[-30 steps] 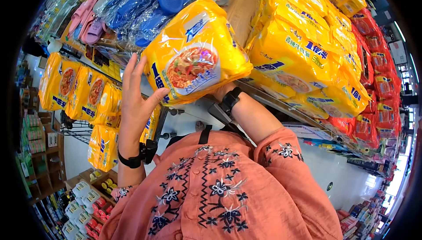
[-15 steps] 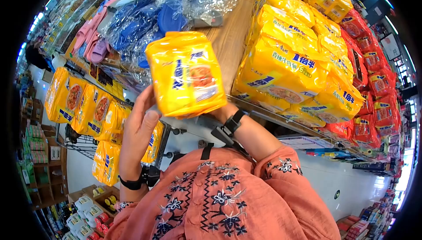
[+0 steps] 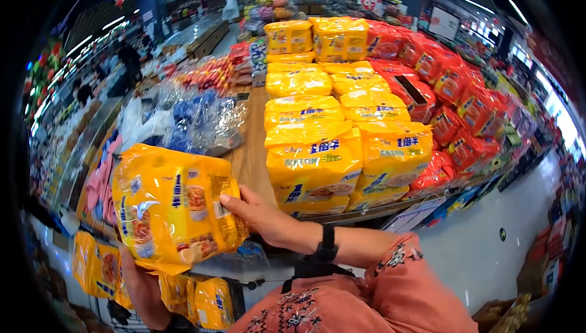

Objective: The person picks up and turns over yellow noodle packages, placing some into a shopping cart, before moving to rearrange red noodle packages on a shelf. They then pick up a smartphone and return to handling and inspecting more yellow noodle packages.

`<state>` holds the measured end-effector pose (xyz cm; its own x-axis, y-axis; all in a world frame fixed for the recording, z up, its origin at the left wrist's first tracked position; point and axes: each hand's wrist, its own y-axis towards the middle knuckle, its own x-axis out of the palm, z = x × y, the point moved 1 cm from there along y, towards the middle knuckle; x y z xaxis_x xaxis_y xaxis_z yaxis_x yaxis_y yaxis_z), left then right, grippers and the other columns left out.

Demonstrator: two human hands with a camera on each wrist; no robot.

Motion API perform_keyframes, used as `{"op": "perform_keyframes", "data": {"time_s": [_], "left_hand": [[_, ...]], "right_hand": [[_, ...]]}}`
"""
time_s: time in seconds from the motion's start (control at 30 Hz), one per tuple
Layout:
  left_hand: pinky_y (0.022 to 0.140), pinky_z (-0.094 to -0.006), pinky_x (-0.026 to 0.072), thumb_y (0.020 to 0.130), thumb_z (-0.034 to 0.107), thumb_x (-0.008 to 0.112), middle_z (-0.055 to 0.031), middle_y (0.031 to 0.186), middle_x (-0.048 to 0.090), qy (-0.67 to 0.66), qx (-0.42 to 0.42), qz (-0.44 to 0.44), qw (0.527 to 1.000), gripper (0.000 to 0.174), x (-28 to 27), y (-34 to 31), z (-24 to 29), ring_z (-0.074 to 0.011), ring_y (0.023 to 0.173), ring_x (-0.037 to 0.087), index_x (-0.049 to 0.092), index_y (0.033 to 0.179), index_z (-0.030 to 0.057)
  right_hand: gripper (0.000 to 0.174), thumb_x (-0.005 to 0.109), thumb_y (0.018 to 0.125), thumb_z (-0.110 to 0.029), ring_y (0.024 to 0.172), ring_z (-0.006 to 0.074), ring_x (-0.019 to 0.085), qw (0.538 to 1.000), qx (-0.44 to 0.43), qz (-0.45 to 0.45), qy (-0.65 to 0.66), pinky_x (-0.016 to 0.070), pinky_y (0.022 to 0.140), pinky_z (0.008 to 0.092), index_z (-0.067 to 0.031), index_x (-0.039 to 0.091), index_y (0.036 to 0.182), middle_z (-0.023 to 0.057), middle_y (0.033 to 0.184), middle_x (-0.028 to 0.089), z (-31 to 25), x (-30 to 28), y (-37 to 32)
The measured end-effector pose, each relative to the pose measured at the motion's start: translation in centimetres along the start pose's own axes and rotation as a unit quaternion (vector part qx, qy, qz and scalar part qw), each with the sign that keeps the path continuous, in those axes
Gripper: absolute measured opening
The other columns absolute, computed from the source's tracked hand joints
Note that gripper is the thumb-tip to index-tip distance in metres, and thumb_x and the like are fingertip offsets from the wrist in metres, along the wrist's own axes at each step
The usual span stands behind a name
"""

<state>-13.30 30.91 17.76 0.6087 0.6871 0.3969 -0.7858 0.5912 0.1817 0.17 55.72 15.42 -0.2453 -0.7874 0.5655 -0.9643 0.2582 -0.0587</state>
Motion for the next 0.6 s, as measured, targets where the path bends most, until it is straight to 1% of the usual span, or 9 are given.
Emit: {"op": "perform_keyframes", "data": {"time_s": [0.07, 0.1, 0.2, 0.23, 0.27, 0.33, 0.4, 0.47, 0.6], "left_hand": [[0.105, -0.0404, 0.0452, 0.106, 0.036, 0.044, -0.0136, 0.144, 0.049, -0.054, -0.006, -0.021, 0.998, 0.053, 2.1, 2.2, 1.1, -0.0248, 0.127, 0.053, 0.04, 0.145, 0.0005], [0.107, -0.0406, 0.0427, 0.106, 0.035, 0.043, -0.0147, 0.144, 0.049, -0.051, 0.0, -0.008, 0.999, 0.052, 4.1, 3.0, 1.8, -0.0262, 0.129, 0.051, 0.042, 0.143, -0.0005], [0.106, -0.0423, 0.0453, 0.107, 0.032, 0.041, -0.0131, 0.143, 0.051, -0.101, -0.042, -0.135, 0.985, 0.049, 5.9, 8.9, 1.3, -0.0275, 0.129, 0.053, 0.04, 0.145, 0.002], [0.106, -0.0434, 0.046, 0.107, 0.032, 0.041, -0.0128, 0.144, 0.051, -0.111, -0.036, -0.139, 0.983, 0.049, 7.5, 10.8, 0.9, -0.0276, 0.128, 0.054, 0.04, 0.146, 0.0028], [0.106, -0.0444, 0.0467, 0.107, 0.031, 0.04, -0.0125, 0.144, 0.051, -0.121, -0.029, -0.143, 0.982, 0.048, 9.3, 12.8, 0.4, -0.0278, 0.128, 0.054, 0.039, 0.147, 0.0037], [0.101, -0.044, 0.0504, 0.106, 0.03, 0.043, -0.0134, 0.14, 0.054, -0.12, -0.049, -0.209, 0.969, 0.048, 12.4, 17.0, -0.3, -0.0283, 0.125, 0.057, 0.04, 0.148, 0.0048], [0.1, -0.0449, 0.0514, 0.106, 0.029, 0.044, -0.0137, 0.139, 0.055, -0.075, -0.008, -0.24, 0.968, 0.047, 16.6, 20.4, -1.0, -0.0283, 0.124, 0.058, 0.041, 0.146, 0.0053], [0.1, -0.045, 0.0519, 0.106, 0.03, 0.044, -0.0138, 0.139, 0.056, -0.069, -0.017, -0.269, 0.96, 0.046, 19.4, 26.0, -2.5, -0.028, 0.122, 0.059, 0.043, 0.145, 0.0052], [0.1, -0.0442, 0.0526, 0.106, 0.032, 0.046, -0.0128, 0.136, 0.058, -0.031, -0.068, -0.342, 0.937, 0.044, 25.2, 34.1, -5.1, -0.0269, 0.119, 0.061, 0.047, 0.141, 0.0052]], "right_hand": [[0.055, 0.058, 0.1, -0.039, 0.108, 0.0112, 0.06, 0.997, -0.028, 0.011, -0.066, 0.0538, 0.084, 0.0307, -0.0079, 0.039, 0.141, 0.0028, 0.122, 0.06, -3.1, -1.0, -0.4], [0.055, 0.06, 0.099, -0.039, 0.106, 0.0104, 0.061, 0.994, -0.053, 0.015, -0.099, 0.0535, 0.081, 0.0298, -0.0084, 0.04, 0.14, 0.0025, 0.121, 0.061, -4.3, -1.8, -0.4], [0.055, 0.065, 0.095, -0.038, 0.1, 0.0089, 0.061, 0.977, -0.095, 0.034, -0.186, 0.0517, 0.075, 0.0273, -0.01, 0.043, 0.137, 0.0019, 0.116, 0.063, -10.3, -2.7, -1.6], [0.055, 0.067, 0.094, -0.038, 0.099, 0.0096, 0.061, 0.962, -0.164, 0.028, -0.215, 0.052, 0.074, 0.0281, -0.0096, 0.045, 0.136, 0.0021, 0.115, 0.064, -11.8, -3.6, -1.2], [0.054, 0.069, 0.092, -0.038, 0.095, 0.0109, 0.061, 0.955, -0.149, 0.06, -0.251, 0.0516, 0.072, 0.0282, -0.008, 0.048, 0.132, 0.0027, 0.112, 0.064, -14.1, -3.9, -1.6], [0.052, 0.07, 0.091, -0.037, 0.09, 0.0125, 0.062, 0.945, -0.196, 0.055, -0.257, 0.0515, 0.069, 0.0295, -0.0068, 0.052, 0.128, 0.0034, 0.107, 0.065, -17.4, -6.4, -0.1], [0.047, 0.072, 0.089, -0.036, 0.088, 0.0149, 0.063, 0.907, -0.203, 0.126, -0.348, 0.0526, 0.069, 0.0325, -0.0065, 0.056, 0.122, 0.0047, 0.102, 0.066, -21.5, -9.3, 1.4], [0.037, 0.072, 0.088, -0.034, 0.093, 0.0179, 0.065, 0.901, -0.218, 0.128, -0.353, 0.054, 0.071, 0.0374, -0.0052, 0.064, 0.11, 0.0078, 0.104, 0.069, -25.2, -11.6, 2.7], [0.037, 0.072, 0.089, -0.029, 0.09, 0.0198, 0.066, 0.879, -0.208, 0.157, -0.4, 0.0542, 0.076, 0.0407, -0.0038, 0.065, 0.115, 0.0092, 0.103, 0.07, -31.9, -17.1, 6.8]]}}
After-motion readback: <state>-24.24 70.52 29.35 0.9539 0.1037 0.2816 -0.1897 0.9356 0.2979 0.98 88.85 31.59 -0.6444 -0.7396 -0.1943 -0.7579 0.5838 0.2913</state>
